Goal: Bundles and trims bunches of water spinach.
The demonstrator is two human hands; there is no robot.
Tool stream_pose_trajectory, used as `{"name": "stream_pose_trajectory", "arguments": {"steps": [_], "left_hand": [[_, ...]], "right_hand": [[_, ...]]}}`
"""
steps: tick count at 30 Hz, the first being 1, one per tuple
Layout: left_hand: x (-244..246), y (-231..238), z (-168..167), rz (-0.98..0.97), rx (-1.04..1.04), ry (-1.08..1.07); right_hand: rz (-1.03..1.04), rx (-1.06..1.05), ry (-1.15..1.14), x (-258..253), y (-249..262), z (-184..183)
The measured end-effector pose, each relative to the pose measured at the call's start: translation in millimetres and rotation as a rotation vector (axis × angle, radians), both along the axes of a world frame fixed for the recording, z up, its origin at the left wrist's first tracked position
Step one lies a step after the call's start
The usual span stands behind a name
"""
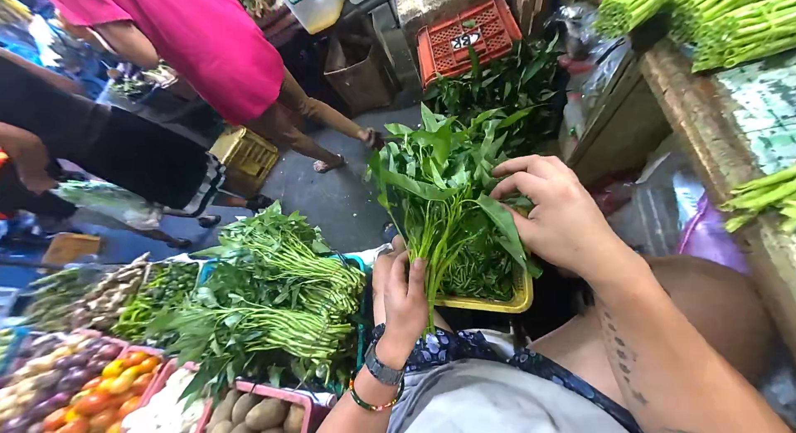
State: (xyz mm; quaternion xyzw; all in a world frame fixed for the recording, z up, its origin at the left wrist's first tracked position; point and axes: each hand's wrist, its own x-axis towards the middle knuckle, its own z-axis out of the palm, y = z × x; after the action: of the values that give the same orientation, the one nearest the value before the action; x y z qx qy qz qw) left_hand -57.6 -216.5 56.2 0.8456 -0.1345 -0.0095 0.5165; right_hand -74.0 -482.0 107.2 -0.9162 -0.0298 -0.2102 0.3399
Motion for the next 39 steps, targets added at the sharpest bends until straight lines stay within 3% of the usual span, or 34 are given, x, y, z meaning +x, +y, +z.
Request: {"name": "stream_pose_trajectory", "arguments": {"steps": [6, 9, 11, 14, 18, 27, 39], "left_hand": [[-3.6, -1.4, -2.9, 0.001, -0.023, -0.021], [-4.3, -3.0, -5.1, 0.02, -0.038, -0.001], [-4.2, -4.4, -5.6, 0.039, -0.021, -0.003], [-2.8, -5.4, -10.1, 0.026, -0.014, -0.053], [-3.9, -11.3, -12.5, 0.006, -0.04, -0.082], [-6.8, -17.9, -14.9, -0.003, 0.007, -0.102], [-2.1, -16.8, -14.5, -0.001, 0.097, -0.14]], "right_hand": [[-0.022, 0.032, -0.026, -2.7, 1.9, 2.9], [-0.158, 0.02, -0.352, -19.0, 15.0, 18.6], [-0.111, 0.006, -0.545, -32.0, 37.7, 27.9], [0.05, -0.114, -0.391, -29.4, 74.5, 12.3], [-0.064, -0.282, -0.139, -5.3, 91.5, -24.3], [-0.252, -0.318, -0.041, -4.9, 95.4, -23.8], [-0.255, -0.28, -0.052, 1.4, 99.4, -31.4]]}}
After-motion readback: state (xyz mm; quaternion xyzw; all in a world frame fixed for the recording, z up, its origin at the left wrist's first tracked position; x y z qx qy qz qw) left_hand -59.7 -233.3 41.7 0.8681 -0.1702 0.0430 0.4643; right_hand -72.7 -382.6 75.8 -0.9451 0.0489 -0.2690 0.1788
